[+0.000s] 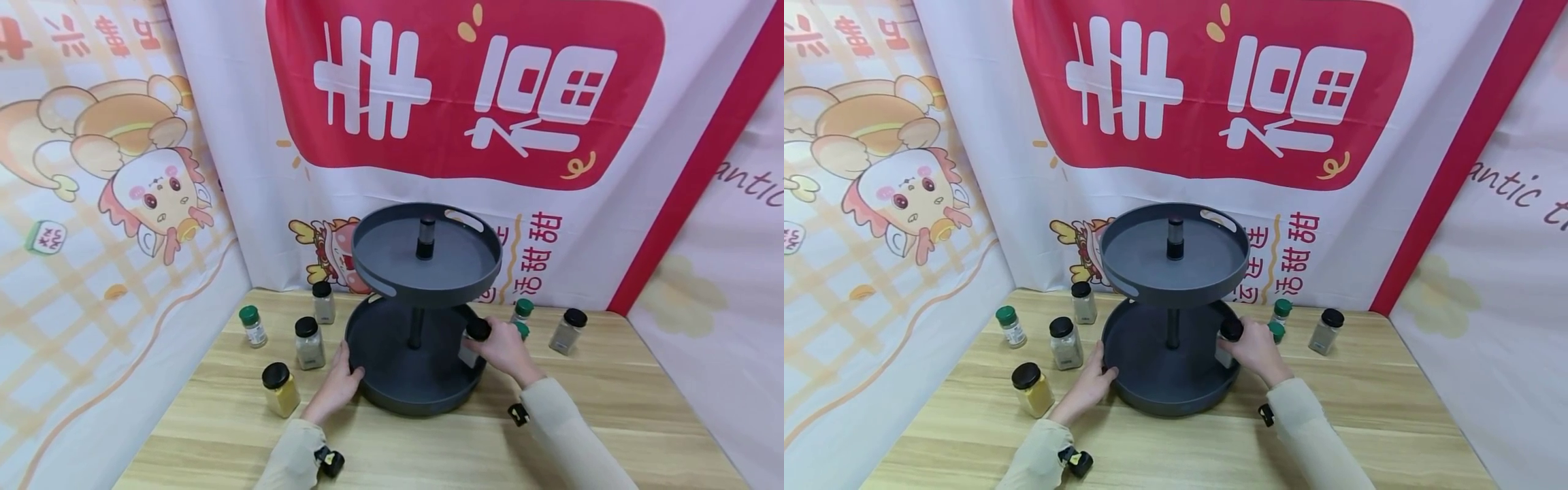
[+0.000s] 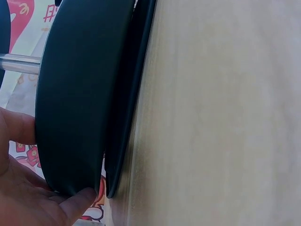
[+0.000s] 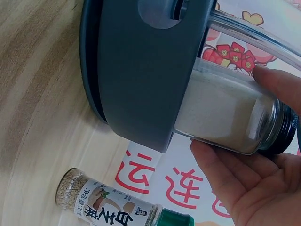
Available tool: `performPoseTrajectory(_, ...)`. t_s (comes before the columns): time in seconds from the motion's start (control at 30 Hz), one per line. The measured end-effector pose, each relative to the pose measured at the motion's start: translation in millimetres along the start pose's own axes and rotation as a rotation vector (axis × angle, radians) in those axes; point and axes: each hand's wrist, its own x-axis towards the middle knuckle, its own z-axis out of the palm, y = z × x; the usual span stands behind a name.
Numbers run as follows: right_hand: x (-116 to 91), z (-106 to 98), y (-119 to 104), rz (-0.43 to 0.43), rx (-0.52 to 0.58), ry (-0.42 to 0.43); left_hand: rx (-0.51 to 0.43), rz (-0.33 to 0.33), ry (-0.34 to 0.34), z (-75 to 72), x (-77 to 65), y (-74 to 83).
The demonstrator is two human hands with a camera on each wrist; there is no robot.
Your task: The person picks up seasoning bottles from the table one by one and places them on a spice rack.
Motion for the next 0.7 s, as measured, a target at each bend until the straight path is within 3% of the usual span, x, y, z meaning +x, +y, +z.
performPoseTrajectory(0.7, 1.6, 7.8, 5.1, 0.01, -0.013, -0.01, 0.004, 0.018, 0.012, -0.4, -0.8, -0.5)
